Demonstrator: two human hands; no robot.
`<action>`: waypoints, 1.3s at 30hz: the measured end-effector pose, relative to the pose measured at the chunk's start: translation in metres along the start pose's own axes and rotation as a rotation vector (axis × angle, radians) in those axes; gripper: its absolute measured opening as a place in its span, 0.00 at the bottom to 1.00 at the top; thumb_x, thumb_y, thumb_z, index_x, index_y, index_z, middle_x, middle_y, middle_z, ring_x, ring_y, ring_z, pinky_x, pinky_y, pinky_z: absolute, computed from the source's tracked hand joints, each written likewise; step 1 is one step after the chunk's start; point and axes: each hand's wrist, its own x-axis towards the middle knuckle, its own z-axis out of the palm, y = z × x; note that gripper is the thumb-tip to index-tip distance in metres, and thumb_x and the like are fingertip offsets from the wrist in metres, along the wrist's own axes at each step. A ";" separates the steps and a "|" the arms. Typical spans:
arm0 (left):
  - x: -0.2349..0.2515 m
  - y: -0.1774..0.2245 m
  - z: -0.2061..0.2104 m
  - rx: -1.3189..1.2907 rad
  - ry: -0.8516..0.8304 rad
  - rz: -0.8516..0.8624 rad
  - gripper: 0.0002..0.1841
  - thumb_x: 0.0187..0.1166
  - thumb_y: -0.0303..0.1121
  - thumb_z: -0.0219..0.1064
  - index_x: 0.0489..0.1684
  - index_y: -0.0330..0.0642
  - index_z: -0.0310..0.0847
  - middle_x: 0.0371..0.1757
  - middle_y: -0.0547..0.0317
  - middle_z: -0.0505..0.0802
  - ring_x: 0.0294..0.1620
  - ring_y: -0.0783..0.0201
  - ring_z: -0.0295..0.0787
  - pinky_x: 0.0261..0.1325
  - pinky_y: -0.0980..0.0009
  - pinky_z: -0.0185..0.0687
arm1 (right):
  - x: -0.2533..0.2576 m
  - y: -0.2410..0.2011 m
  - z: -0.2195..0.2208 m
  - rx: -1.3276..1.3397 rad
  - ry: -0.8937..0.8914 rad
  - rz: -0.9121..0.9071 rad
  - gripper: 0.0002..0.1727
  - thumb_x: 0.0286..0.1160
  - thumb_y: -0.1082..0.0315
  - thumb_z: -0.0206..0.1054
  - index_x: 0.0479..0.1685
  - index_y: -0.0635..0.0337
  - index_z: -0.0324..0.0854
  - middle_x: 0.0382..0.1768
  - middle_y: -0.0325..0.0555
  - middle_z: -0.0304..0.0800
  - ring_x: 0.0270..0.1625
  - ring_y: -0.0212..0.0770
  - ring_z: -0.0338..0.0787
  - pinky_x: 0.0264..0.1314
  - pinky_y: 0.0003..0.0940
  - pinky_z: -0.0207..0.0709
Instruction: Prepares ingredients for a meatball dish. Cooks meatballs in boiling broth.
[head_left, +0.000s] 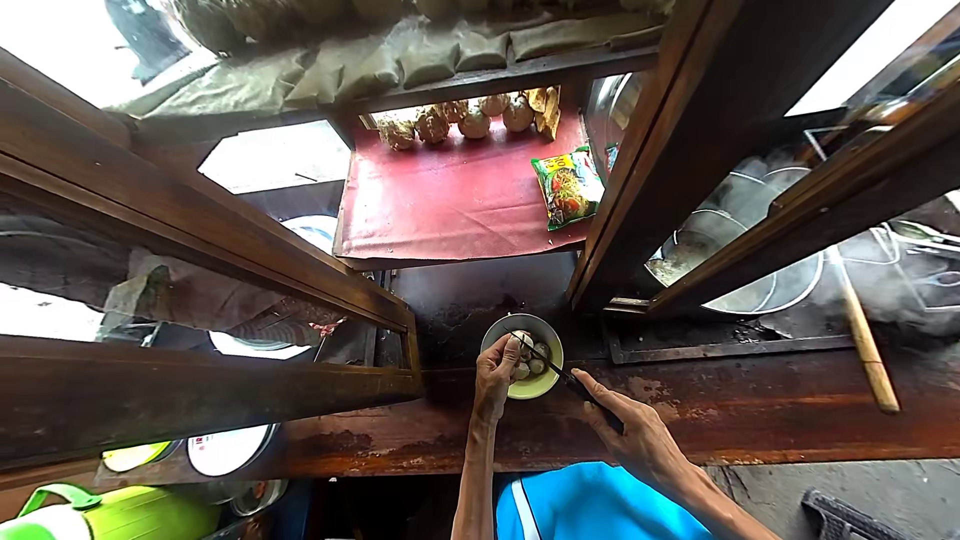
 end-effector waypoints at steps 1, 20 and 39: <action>0.001 0.000 -0.001 -0.014 0.001 -0.003 0.16 0.91 0.30 0.50 0.55 0.32 0.86 0.31 0.66 0.88 0.17 0.81 0.68 0.19 0.85 0.61 | -0.002 0.000 -0.002 -0.008 -0.001 -0.003 0.26 0.84 0.59 0.58 0.81 0.44 0.79 0.35 0.42 0.93 0.30 0.35 0.88 0.35 0.32 0.83; 0.010 0.005 -0.014 0.049 0.077 -0.051 0.14 0.90 0.30 0.54 0.55 0.32 0.86 0.30 0.66 0.88 0.16 0.81 0.66 0.18 0.85 0.60 | -0.016 0.006 -0.024 0.118 -0.103 0.124 0.26 0.83 0.59 0.57 0.82 0.42 0.78 0.47 0.40 0.97 0.37 0.28 0.91 0.42 0.31 0.85; 0.001 0.007 -0.009 -0.735 0.212 -0.311 0.16 0.86 0.20 0.41 0.64 0.28 0.72 0.54 0.47 0.90 0.51 0.59 0.93 0.62 0.67 0.88 | -0.016 -0.002 -0.018 0.286 -0.079 0.248 0.26 0.85 0.59 0.57 0.82 0.48 0.77 0.53 0.39 0.96 0.35 0.21 0.88 0.42 0.22 0.83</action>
